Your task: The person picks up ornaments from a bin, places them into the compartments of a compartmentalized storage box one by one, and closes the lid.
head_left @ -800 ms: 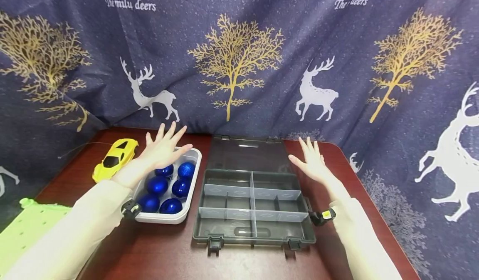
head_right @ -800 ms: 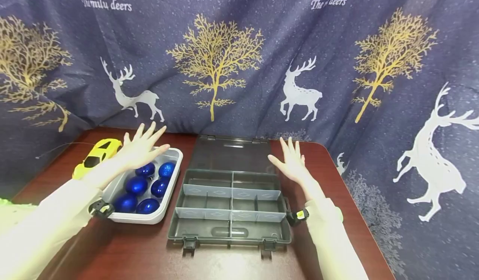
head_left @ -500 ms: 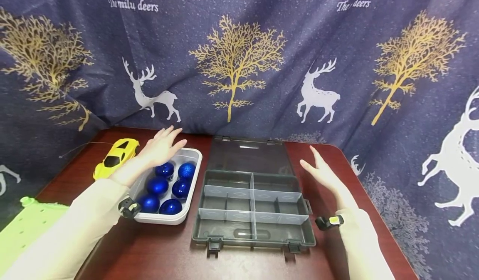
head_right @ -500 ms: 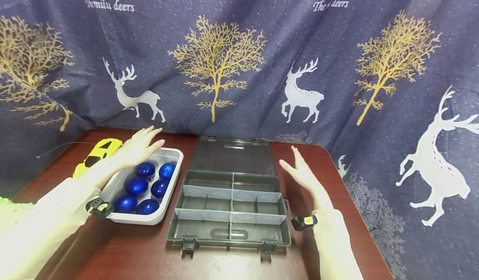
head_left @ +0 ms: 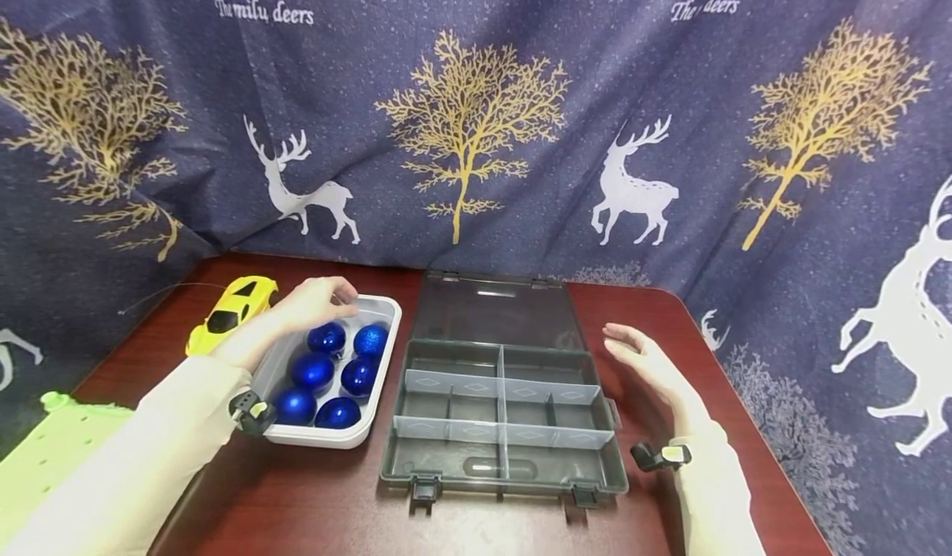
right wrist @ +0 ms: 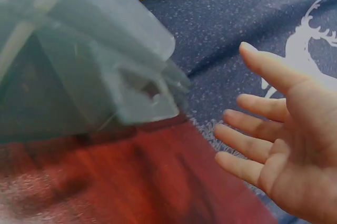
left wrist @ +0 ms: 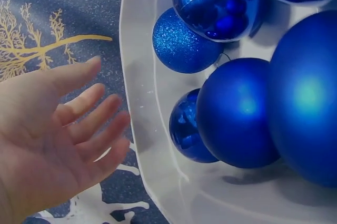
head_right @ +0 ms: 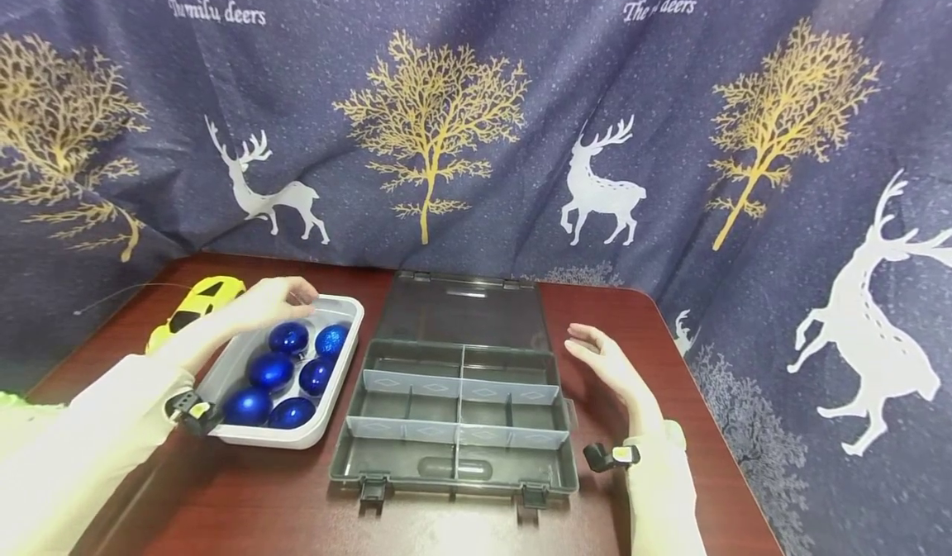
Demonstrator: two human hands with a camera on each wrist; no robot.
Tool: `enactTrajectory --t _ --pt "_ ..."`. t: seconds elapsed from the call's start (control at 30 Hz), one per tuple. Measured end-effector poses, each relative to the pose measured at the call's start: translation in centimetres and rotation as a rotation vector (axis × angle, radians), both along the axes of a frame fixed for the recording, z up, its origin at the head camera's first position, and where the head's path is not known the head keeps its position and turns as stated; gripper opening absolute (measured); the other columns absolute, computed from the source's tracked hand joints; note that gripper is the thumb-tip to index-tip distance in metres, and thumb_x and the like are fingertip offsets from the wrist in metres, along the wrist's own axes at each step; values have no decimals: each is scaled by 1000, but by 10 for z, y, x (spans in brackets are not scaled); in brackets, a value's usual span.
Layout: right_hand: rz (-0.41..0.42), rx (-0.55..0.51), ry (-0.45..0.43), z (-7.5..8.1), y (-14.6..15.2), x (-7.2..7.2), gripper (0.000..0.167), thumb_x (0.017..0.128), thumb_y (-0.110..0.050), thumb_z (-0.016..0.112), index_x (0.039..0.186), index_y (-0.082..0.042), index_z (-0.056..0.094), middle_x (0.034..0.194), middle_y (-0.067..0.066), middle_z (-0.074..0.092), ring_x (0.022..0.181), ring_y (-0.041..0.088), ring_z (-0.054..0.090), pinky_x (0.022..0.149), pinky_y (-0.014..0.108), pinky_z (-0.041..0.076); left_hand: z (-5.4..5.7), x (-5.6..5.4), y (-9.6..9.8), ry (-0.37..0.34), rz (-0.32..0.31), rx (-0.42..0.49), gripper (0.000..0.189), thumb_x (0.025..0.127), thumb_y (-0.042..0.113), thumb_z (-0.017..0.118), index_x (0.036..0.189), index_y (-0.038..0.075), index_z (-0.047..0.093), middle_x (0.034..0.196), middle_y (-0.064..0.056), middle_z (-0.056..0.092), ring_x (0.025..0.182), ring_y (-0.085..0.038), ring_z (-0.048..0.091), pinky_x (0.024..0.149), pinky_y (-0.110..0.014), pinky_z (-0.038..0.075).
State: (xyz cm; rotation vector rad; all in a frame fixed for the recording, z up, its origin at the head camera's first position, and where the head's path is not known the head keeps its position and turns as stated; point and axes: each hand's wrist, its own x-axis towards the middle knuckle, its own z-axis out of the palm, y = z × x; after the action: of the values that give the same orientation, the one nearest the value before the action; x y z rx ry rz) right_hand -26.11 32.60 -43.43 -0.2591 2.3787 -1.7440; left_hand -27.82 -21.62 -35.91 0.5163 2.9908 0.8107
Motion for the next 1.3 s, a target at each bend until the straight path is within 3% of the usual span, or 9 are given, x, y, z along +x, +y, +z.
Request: enactTrajectory --t 0.1,0.27,0.43,0.53,0.7,0.8,1.07,1.3 --pt "18 4 -15 -8 2 2 54 100 -23 55 146 -1 38 149 21 40 125 8 53 99 13 41 -2 -4 1 -80 -70 -14 39 86 21 72 112 -8 64 104 -21 71 99 -37 66 92 -52 51" --pt "85 -28 49 -18 5 -2 51 99 -14 56 141 10 39 140 27 48 110 -3 61 94 13 47 0 -6 6 -214 -147 -53 52 82 26 76 118 -9 62 109 -21 71 105 -36 65 96 -51 49" --pt "170 -121 49 -24 7 -4 52 100 -7 52 138 22 31 125 -4 62 107 -2 63 92 16 51 5 -3 11 -271 -162 -101 56 79 28 79 121 -7 63 115 -20 69 111 -36 64 100 -51 47" --pt "195 -122 44 -26 8 -3 53 99 -6 53 137 23 31 121 -13 61 108 -2 63 92 16 51 5 -4 14 -287 -170 -124 58 77 28 80 120 -7 63 117 -21 69 112 -36 63 100 -49 47" --pt "192 -77 -6 -28 7 -3 57 97 -9 58 140 19 33 126 -1 60 108 -3 62 90 16 51 1 -6 18 -289 -192 -133 57 76 23 80 118 -11 62 117 -25 67 113 -39 62 100 -47 48" --pt "211 -128 -52 -29 7 -4 59 98 -6 56 142 20 26 125 2 61 108 0 63 89 18 53 0 -7 20 -279 -197 -154 56 77 22 80 116 -13 61 115 -26 67 111 -40 62 99 -47 48" --pt "236 -146 -37 -31 7 -4 50 98 -4 55 132 25 33 108 -11 71 101 1 66 86 18 54 -1 -13 27 -252 -138 -250 54 76 28 81 112 -10 65 109 -22 69 103 -37 64 96 -47 49" --pt "209 -163 -65 -31 4 1 48 97 -4 57 128 26 35 105 -11 70 99 0 66 84 17 54 -5 -14 30 -273 -130 -256 56 76 28 82 111 -12 64 110 -26 69 102 -39 64 97 -48 49"
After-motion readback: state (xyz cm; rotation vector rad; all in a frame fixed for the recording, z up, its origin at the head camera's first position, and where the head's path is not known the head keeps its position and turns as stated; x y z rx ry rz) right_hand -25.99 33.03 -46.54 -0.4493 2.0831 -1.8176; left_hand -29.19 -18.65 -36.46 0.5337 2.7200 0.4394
